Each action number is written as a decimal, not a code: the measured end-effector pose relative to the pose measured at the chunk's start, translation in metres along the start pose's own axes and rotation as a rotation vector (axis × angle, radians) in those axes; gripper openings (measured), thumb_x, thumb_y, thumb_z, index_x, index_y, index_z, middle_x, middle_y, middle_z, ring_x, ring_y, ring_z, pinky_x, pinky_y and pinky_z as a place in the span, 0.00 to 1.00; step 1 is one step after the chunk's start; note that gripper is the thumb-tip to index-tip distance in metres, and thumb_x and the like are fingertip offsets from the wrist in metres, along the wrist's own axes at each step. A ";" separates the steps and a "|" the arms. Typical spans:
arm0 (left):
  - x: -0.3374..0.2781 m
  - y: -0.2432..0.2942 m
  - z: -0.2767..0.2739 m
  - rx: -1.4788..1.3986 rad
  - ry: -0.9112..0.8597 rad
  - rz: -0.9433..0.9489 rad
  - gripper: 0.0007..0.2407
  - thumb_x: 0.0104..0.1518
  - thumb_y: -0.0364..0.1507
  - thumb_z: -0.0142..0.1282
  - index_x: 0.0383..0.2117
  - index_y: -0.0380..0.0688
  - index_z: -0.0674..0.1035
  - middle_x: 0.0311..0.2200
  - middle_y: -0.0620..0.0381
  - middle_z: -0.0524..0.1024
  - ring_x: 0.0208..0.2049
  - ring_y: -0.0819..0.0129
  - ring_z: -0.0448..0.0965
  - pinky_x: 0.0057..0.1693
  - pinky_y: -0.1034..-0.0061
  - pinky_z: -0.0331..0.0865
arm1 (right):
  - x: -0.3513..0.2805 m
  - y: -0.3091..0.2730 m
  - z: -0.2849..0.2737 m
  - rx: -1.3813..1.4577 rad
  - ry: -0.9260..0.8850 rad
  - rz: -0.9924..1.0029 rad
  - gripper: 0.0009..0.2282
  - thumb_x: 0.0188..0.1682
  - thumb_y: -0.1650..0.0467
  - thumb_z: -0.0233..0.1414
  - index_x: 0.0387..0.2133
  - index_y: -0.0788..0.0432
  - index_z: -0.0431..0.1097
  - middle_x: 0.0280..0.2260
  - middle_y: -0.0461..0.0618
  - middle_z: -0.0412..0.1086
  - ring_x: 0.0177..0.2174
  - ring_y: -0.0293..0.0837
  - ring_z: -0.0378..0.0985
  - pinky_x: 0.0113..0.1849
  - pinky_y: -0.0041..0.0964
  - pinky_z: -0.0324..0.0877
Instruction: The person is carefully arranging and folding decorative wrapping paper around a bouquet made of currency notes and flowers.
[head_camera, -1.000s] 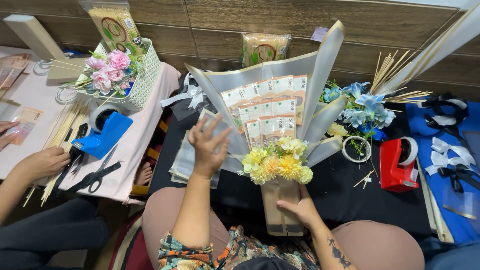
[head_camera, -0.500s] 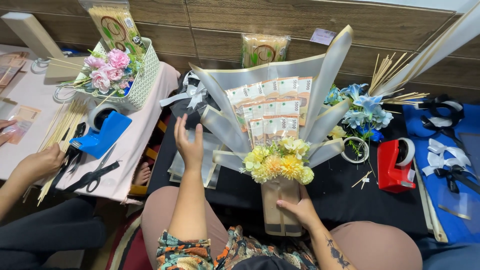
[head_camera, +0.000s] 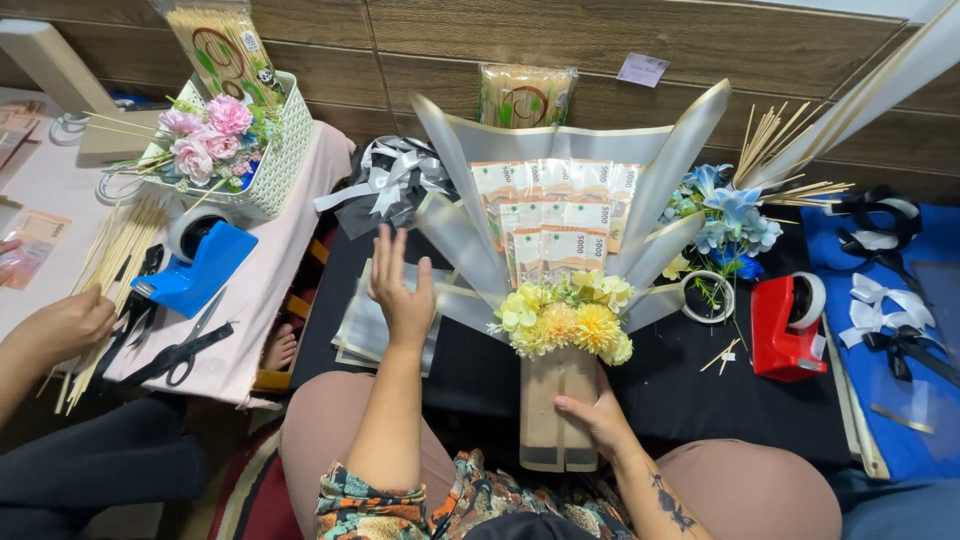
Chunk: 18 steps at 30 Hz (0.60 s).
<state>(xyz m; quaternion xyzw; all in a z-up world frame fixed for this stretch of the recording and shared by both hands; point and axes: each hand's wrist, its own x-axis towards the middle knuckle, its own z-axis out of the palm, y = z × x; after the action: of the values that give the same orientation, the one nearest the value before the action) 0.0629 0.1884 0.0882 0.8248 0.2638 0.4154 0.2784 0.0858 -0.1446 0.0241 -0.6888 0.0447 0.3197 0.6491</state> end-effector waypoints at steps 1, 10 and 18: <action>-0.007 -0.007 0.004 0.002 -0.001 0.000 0.24 0.58 0.29 0.56 0.64 0.49 0.70 0.70 0.51 0.59 0.71 0.51 0.58 0.68 0.47 0.48 | -0.001 0.000 0.001 0.001 -0.001 0.001 0.45 0.30 0.74 0.64 0.66 0.58 0.52 0.58 0.61 0.64 0.53 0.55 0.71 0.55 0.45 0.65; -0.121 -0.006 0.046 -1.039 -0.594 -1.036 0.37 0.38 0.14 0.44 0.65 0.40 0.62 0.61 0.42 0.69 0.63 0.53 0.68 0.40 0.78 0.68 | 0.003 -0.007 0.001 0.147 0.027 -0.030 0.42 0.32 0.78 0.61 0.66 0.59 0.54 0.55 0.62 0.66 0.49 0.54 0.72 0.50 0.43 0.68; -0.157 0.014 0.075 -0.893 -0.951 -0.842 0.33 0.39 0.31 0.79 0.56 0.48 0.76 0.46 0.53 0.81 0.48 0.63 0.80 0.47 0.71 0.77 | 0.001 -0.006 0.009 0.044 0.003 -0.065 0.50 0.32 0.71 0.72 0.69 0.53 0.46 0.47 0.55 0.65 0.47 0.50 0.67 0.52 0.51 0.65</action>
<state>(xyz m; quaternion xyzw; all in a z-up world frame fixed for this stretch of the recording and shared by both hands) 0.0476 0.0553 -0.0244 0.5543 0.2150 -0.0570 0.8021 0.0860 -0.1348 0.0294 -0.6759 0.0304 0.2965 0.6741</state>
